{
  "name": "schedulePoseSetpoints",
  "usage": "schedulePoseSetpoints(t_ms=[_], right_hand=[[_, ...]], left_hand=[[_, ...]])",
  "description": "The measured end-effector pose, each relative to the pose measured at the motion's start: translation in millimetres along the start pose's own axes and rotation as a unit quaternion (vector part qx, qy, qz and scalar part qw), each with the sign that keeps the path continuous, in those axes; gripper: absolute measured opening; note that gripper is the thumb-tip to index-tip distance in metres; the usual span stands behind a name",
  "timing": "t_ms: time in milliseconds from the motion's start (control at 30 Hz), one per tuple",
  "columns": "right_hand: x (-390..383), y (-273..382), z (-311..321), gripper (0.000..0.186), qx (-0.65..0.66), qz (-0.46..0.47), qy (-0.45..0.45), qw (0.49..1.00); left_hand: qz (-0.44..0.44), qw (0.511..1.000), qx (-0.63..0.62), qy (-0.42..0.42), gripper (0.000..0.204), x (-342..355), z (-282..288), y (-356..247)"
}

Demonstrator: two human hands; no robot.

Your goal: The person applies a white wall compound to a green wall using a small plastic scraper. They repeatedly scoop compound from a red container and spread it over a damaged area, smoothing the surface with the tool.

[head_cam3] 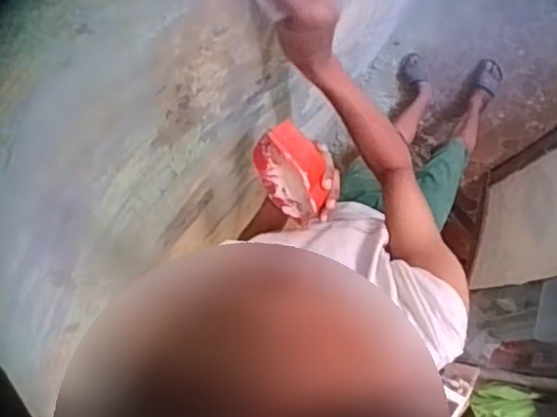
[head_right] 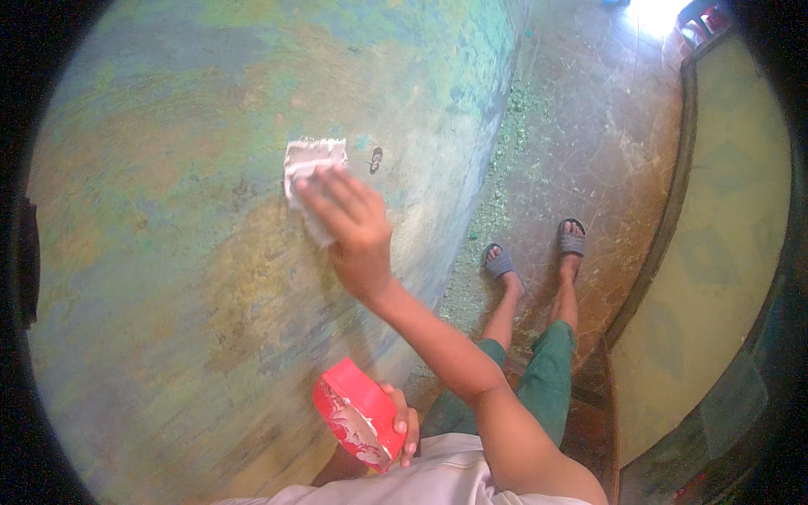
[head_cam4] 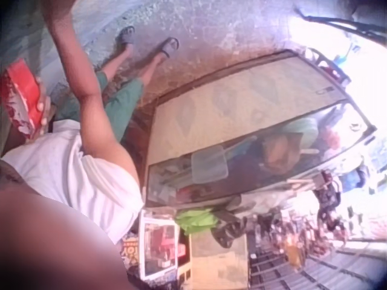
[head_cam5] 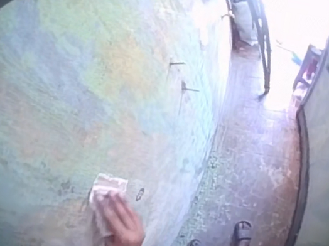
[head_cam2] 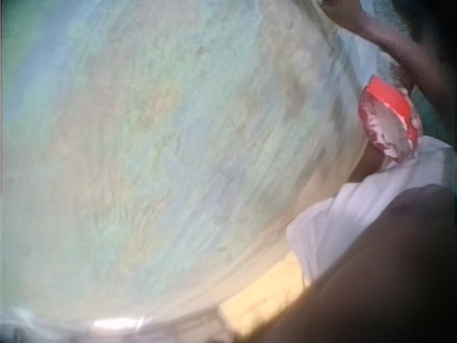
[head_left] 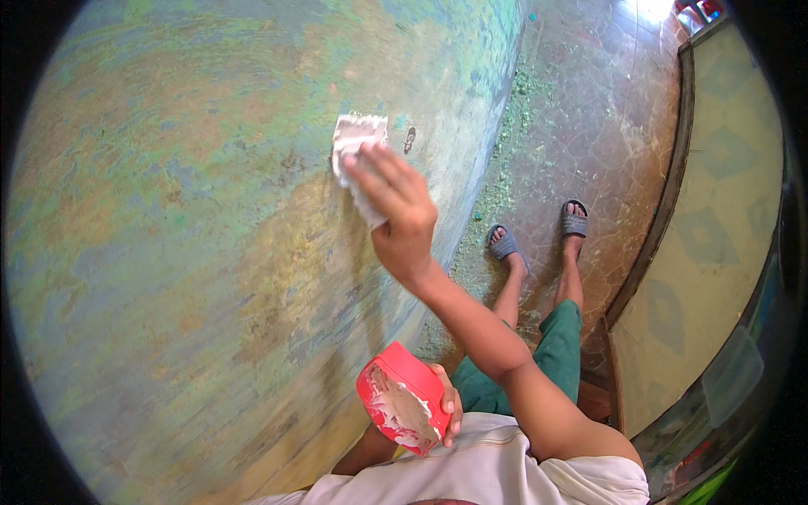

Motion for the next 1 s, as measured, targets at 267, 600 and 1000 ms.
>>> schedulePoseSetpoints(t_ms=[267, 600, 1000], right_hand=[[-11.0, 9.2, 15.3, 0.053, 0.011, 0.02, -0.066, 0.998], [-6.9, -4.8, -1.0, 0.061, -0.057, -0.038, 0.038, 0.997], [18.4, -67.0, -3.8, 0.045, 0.382, -0.351, 0.083, 0.851]], left_hand=[[-0.022, 0.999, 0.045, 0.016, 0.061, -1.6, -7.1, 2.1], [-0.009, 0.999, -0.034, -0.02, 0.062, 2.2, -6.6, 4.6], [-0.011, 0.998, -0.05, -0.046, 0.062, -1.5, 0.6, 3.5]])
Point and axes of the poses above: each hand's wrist, its own x-axis towards the middle knuckle, its own z-axis out of the back of the hand, y = z × x, the point moved 10 cm from there along x, towards the middle knuckle, and after that the axes turned 10 degrees about -z, right-handed, at the moved point
